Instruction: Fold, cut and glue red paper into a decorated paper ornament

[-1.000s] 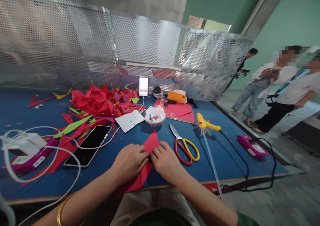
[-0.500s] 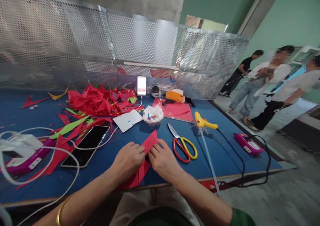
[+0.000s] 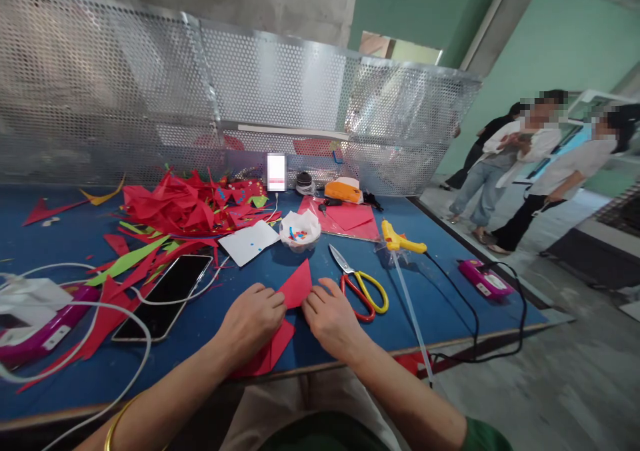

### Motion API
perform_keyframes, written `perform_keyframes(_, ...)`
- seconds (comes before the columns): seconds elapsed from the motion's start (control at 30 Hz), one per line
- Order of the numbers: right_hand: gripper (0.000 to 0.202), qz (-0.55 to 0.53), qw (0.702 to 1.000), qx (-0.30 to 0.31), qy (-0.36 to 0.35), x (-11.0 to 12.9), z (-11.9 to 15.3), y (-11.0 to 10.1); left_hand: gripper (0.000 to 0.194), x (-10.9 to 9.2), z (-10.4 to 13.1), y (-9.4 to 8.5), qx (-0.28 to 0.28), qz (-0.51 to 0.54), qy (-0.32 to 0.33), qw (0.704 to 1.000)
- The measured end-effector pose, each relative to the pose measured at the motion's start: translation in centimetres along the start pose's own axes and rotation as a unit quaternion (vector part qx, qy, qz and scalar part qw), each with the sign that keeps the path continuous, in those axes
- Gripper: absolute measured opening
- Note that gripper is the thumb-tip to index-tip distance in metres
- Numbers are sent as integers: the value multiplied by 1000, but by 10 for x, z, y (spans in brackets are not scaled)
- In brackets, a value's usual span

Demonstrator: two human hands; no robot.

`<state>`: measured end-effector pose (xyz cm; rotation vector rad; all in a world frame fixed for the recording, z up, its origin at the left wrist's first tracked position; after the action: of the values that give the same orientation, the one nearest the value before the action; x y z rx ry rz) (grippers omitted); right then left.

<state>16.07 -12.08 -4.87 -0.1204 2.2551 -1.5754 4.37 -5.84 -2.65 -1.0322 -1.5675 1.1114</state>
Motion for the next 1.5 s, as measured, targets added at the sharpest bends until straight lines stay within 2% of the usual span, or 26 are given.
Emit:
perform_keyframes(0.1, 16, -9, 999, -20, 25, -4, 2, -6, 27, -1, -2, -4, 1, -12, 4, 1000)
perform_keyframes(0.2, 14, -15, 1000, -17, 9, -4, 2, -9, 25, -2, -5, -8, 0, -15, 4, 1000)
perform_keyframes(0.37, 13, -6, 1000, -11, 5, -1, 3, -11, 21, 4, -2, -14, -16, 38, -18, 999)
perform_keyframes(0.53, 21, -39, 997, -66, 2, 0, 8, -22, 35, 4, 16, -35, -89, 106, -84, 987)
perform_keyframes(0.67, 25, -47, 993, -109, 12, -6, 10, -30, 59, -11, 26, -43, -97, 59, -101, 988)
perform_keyframes(0.8, 27, -33, 989, -140, 33, -14, 11, -41, 35, -11, 25, -40, -106, -21, -124, 986)
perform_keyframes(0.9, 29, -10, 988, -144, 62, -16, 15, -49, 34, -3, 23, -36, -106, -29, -140, 984)
perform_keyframes(1.0, 28, 18, 988, -132, 73, -9, 20, -50, 37, 0, 25, -29, -86, -14, -181, 980)
perform_keyframes(1.13, 25, 11, 996, -61, 58, 7, 25, -35, 33, -8, 32, -16, -57, 20, -205, 977)
perform_keyframes(1.3, 22, -31, 997, 4, 67, 16, 29, -23, 14, -22, 38, -11, -67, 24, -163, 984)
perform_keyframes(1.5, 20, -30, 995, 24, 89, 28, 26, -27, 17, -24, 36, -4, -37, 20, -104, 994)
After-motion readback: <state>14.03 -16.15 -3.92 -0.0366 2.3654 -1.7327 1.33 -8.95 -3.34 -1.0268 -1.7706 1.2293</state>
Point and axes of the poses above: each hand's wrist, its own z-axis away from the middle knuckle, its own y-axis out of the palm, x = y × z, the point moved 5 cm from there along -z, towards the middle knuckle, and after that the axes turned 13 degrees about x, right-handed, at the moved point
